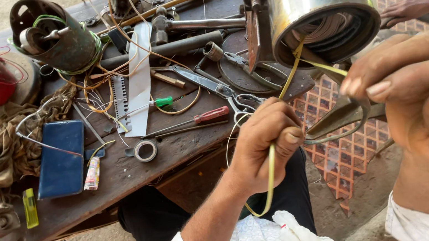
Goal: The person threads a flat yellow strap through a metal cylinder mounted on a workbench, pulling it through the open end by hand. They pull the strap taut, cut it with scissors, tie knots in the ends, and finally use a screwdriver on the cylinder assembly.
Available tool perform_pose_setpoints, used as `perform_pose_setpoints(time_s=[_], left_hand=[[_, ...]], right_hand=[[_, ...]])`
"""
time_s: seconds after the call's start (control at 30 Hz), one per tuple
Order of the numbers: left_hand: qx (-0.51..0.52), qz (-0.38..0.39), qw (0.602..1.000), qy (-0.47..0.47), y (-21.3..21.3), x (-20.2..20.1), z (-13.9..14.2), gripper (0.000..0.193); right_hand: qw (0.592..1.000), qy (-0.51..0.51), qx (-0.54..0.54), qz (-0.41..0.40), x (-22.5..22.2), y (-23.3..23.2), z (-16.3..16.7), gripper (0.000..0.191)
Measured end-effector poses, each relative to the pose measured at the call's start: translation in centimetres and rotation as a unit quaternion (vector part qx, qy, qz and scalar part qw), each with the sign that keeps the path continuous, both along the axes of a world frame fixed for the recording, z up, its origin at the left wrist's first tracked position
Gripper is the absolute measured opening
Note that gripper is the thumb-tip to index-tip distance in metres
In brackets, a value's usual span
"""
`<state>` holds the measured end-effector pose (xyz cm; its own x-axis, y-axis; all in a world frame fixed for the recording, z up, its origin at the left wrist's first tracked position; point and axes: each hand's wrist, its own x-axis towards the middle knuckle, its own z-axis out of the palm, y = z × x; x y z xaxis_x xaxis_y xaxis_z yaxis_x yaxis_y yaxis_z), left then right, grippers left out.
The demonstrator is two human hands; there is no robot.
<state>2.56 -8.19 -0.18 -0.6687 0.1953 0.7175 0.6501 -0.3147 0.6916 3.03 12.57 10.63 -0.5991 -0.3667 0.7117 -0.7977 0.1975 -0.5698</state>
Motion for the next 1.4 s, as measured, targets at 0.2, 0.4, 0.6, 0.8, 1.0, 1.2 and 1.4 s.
perform_pose_setpoints(time_s=[0.2,0.4,0.6,0.8,1.0,1.2,1.4], left_hand=[[-0.157,0.164,0.961,0.161,0.4,2.4,1.8,0.015],[-0.158,0.123,0.961,0.191,-0.7,5.7,1.1,0.019],[-0.224,0.074,0.956,0.175,-4.0,3.7,2.4,0.021],[-0.144,0.236,0.960,0.048,-4.5,-1.3,6.3,0.025],[-0.261,0.318,0.888,0.205,-1.8,-5.6,7.0,0.015],[-0.213,0.312,0.909,0.176,-0.5,-7.5,4.9,0.028],[-0.271,0.349,0.853,0.277,-2.2,-7.5,5.8,0.022]], right_hand=[[0.992,-0.056,-0.115,-0.017,3.8,-2.6,-2.9,0.045],[0.868,-0.312,-0.365,0.124,3.8,-4.4,-4.8,0.040],[0.870,-0.253,-0.406,0.114,3.6,-5.4,-6.9,0.041],[0.891,-0.221,-0.396,0.019,3.5,-6.3,-7.4,0.045],[0.908,-0.210,-0.361,0.029,3.1,-5.1,-7.2,0.048],[0.917,-0.193,-0.345,0.052,2.3,-3.7,-7.5,0.048],[0.902,-0.228,-0.362,0.060,2.5,-3.8,-7.1,0.044]])
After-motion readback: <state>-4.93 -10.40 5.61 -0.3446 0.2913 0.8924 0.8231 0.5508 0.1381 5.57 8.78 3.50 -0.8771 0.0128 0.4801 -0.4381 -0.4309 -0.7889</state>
